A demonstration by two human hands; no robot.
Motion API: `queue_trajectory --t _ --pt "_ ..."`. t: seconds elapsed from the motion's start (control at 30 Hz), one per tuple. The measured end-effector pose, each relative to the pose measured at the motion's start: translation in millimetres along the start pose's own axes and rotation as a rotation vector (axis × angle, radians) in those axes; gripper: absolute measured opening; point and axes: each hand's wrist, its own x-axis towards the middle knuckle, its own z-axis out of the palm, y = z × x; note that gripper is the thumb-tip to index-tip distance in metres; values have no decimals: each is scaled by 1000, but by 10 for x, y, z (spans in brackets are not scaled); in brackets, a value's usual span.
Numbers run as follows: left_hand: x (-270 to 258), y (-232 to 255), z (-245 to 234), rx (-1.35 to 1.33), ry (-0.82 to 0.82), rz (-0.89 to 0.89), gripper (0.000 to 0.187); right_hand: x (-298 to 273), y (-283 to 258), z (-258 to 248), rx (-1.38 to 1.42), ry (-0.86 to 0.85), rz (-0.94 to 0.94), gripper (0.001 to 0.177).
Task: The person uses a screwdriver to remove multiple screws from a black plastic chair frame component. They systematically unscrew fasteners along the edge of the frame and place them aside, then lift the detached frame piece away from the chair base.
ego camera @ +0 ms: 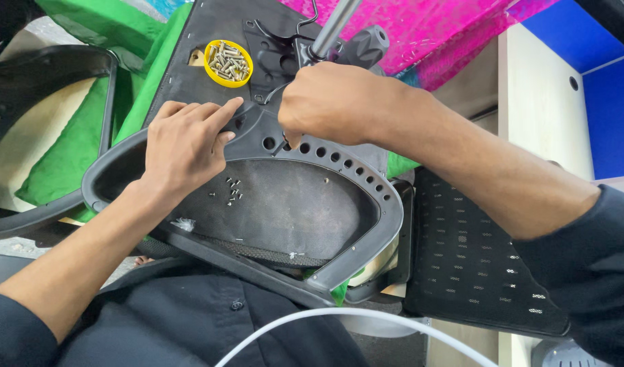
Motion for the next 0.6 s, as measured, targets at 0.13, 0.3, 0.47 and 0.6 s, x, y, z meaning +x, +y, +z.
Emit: queue_trajectory --t 0.13,0.3,0.47,0.6 --pt "6 18 -21 -8 1 3 53 86 -62 2 -30 40 -17 27" --pt "30 76 -54 -109 31 34 52 92 -50 -5 10 103 -35 28" --pt "71 189 39 -237 39 105 39 9 -58 -5 -1 294 -95 28" --pt "144 269 192 -321 -14 83 36 -52 -52 -19 2 336 -116 24"
